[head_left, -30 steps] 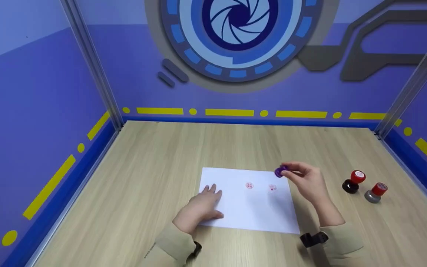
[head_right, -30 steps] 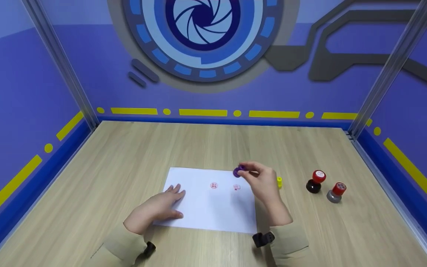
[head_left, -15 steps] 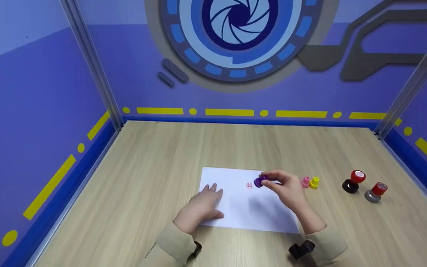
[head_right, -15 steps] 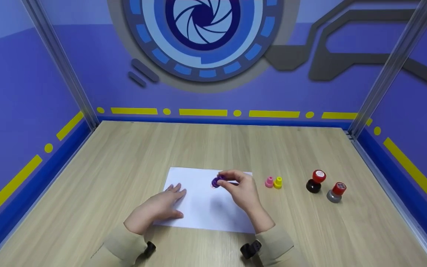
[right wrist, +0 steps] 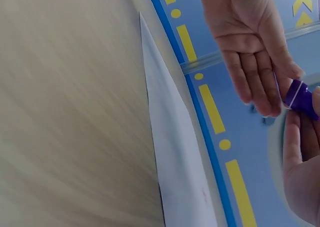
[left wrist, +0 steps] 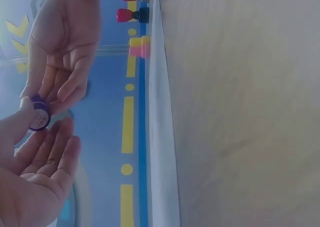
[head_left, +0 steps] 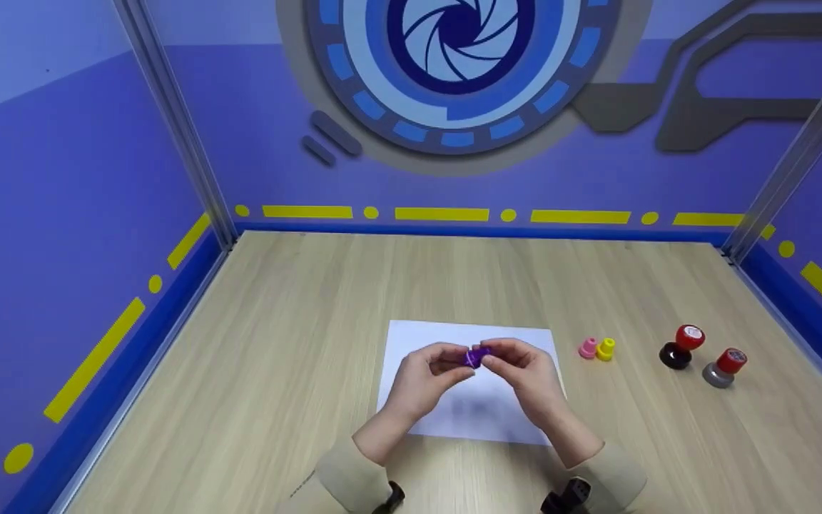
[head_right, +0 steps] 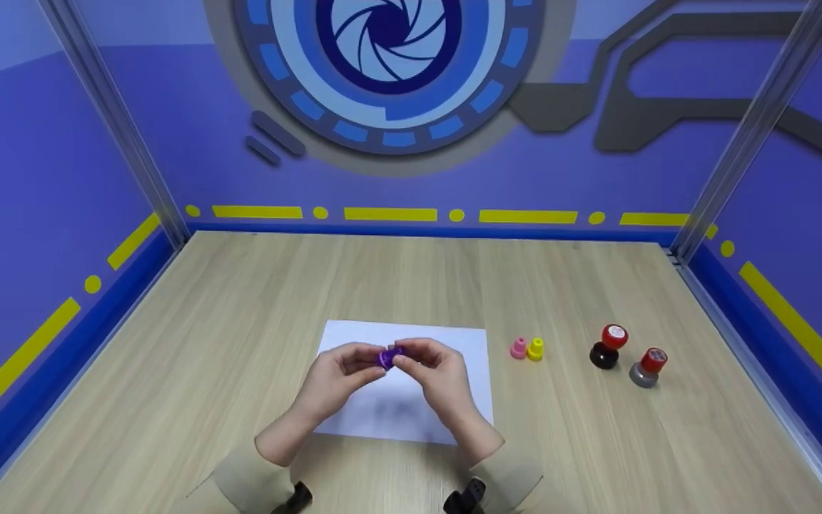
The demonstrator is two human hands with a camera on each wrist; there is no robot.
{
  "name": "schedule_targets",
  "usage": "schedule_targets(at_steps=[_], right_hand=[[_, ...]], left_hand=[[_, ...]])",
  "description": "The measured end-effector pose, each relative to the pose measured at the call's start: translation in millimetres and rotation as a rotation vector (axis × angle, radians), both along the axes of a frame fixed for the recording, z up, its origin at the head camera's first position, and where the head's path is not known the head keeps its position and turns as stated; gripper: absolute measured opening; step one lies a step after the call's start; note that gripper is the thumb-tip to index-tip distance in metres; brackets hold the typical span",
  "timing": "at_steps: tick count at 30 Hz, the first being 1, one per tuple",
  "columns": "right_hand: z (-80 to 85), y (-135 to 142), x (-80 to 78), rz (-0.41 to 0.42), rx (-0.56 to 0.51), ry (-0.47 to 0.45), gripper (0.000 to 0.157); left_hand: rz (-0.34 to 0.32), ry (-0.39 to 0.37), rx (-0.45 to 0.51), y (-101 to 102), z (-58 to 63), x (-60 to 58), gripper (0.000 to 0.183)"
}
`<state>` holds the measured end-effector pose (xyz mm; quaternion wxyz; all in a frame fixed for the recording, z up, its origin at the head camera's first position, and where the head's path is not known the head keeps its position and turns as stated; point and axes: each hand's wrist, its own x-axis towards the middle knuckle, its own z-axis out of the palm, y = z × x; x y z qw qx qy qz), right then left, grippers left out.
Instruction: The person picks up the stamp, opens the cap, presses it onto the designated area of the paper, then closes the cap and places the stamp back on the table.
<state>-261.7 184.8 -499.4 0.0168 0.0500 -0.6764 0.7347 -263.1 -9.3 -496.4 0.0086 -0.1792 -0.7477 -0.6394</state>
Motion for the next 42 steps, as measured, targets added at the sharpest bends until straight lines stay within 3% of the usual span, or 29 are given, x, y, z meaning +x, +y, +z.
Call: schedule_targets(at_steps=[4,10,14,16,19,23,26,32,42], right_hand=[[-3.1,-4,2.1,-0.006,-0.041,-0.026,0.029],[-4.4,-5,2.1,-0.003,-0.105,-0.103,0.026],[-2.5,-2,-1.4,-0.051,-0.164,-0.159,0.024],[-1.9,1,-4.2,-0.077,-0.079,-0.126,0.023],[-2.8,8,-8.5,-0.080,0.197,-0.021,0.020],[-5.6,14,-12.5,-0.025,0.543,0.130,0.014],[-8.8,17,-13.9,0.017,0.690,0.185,0.012],[-13.8,17,-13.8,0.103,0.834,0.156,0.013],[-12.2,12,-13.7,0.136,0.885,0.083,0.014]], left_hand=[[0.024,0.000,0.055,1,-1.8,1.8,0.021],[0.032,0.026,0.018,0,-2.4,1.4,0.020],[0.048,0.045,0.005,-2,-3.1,-1.3,0.023],[0.069,0.051,0.010,-5,-3.0,-3.0,0.024],[0.098,0.067,0.015,-8,-2.5,-5.7,0.024],[0.109,0.054,-0.002,-10,-1.4,-7.2,0.025],[0.109,0.046,-0.010,-10,-1.1,-7.7,0.025],[0.092,0.047,0.008,-10,-1.9,-8.9,0.025],[0.101,0.026,0.001,-12,0.4,-8.8,0.027]])
